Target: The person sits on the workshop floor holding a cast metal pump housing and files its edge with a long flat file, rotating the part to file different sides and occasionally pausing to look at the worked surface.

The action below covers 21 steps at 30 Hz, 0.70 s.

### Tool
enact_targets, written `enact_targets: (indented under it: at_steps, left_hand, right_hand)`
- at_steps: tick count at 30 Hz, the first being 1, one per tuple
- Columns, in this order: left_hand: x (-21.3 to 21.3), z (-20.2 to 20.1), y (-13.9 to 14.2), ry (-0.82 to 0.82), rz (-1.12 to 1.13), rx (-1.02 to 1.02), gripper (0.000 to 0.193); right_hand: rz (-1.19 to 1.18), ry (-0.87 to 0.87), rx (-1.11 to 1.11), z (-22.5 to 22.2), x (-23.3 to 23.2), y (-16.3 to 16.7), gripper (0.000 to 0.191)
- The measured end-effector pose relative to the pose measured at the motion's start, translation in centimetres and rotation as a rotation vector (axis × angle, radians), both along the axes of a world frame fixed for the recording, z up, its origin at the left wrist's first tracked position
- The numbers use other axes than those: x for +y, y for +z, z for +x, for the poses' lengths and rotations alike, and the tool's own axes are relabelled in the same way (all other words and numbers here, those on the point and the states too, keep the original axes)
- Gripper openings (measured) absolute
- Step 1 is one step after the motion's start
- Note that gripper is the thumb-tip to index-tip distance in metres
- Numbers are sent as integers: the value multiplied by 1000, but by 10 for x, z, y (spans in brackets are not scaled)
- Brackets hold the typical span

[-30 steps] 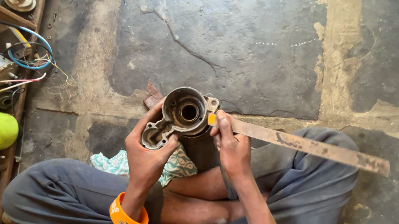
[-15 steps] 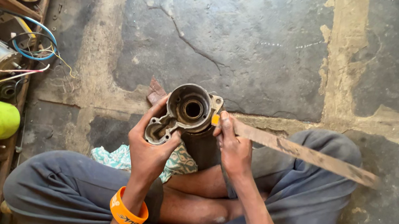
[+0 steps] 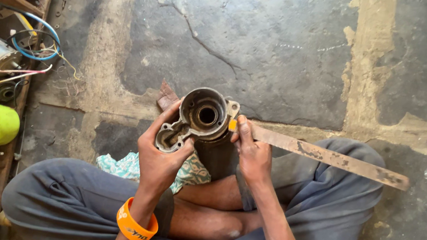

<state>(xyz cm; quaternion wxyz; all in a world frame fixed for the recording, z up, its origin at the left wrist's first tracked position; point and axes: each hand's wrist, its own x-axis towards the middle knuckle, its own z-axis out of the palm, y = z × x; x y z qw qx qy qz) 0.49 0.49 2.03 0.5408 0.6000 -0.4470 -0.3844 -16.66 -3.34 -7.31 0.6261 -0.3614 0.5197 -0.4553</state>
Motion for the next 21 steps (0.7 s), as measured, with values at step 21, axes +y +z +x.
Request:
enact_targets:
  at_steps: [21]
  left_hand:
    - [-4, 12, 7, -91, 50, 57, 67]
  right_hand:
    - [-200, 336, 349, -37, -20, 27, 42]
